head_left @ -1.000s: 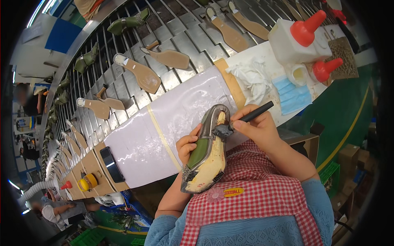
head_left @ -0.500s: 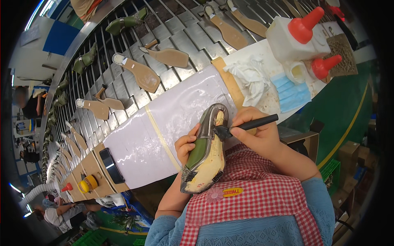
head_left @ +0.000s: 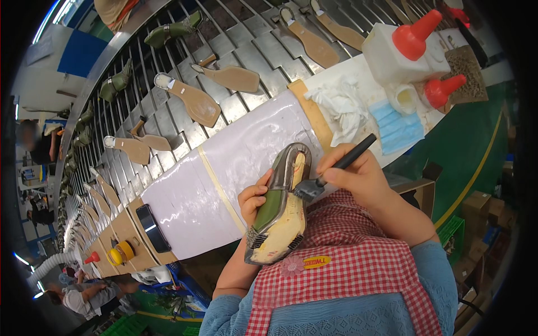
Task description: Applying a yellow substance or paint to the soles of green high-heeled shoes using a brush.
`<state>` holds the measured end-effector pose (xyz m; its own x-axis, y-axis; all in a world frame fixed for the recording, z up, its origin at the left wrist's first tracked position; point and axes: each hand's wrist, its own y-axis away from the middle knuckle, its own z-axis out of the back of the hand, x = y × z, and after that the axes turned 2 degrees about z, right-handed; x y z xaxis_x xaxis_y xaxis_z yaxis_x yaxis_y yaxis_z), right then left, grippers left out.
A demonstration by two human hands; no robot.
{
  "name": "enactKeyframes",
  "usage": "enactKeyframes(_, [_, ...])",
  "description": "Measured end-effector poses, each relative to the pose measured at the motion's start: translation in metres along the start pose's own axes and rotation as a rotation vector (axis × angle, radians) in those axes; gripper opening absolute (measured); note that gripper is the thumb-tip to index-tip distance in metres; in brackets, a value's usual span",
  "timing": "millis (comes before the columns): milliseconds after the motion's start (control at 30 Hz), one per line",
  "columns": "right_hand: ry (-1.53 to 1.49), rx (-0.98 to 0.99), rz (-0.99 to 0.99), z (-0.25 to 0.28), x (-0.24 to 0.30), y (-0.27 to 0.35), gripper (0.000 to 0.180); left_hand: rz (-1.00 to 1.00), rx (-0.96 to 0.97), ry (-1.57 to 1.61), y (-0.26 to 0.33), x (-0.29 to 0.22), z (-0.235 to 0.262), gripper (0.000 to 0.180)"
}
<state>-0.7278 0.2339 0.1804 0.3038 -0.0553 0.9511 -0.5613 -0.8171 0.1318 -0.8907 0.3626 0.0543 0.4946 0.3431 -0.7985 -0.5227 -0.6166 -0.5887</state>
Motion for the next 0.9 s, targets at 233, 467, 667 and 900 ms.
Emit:
enactKeyframes(233, [-0.184,-0.169,0.108,0.019,0.021,0.003,0.012,0.634,-0.13,0.462,-0.053,-0.039,0.028,0.091])
enactKeyframes(467, [-0.232,-0.201,0.205,0.033,0.043,0.011,0.019,0.705,0.02,1.077,-0.166,-0.001,0.057,0.098])
enactKeyframes(667, [-0.237,-0.236,0.26,0.046,0.059,-0.002,0.02,0.382,-0.137,0.738,-0.301,0.023,0.053,0.064])
enactKeyframes(900, [-0.22,-0.347,0.238,0.067,0.064,-0.032,0.019,0.458,0.107,0.559,-0.432,0.143,0.053,0.051])
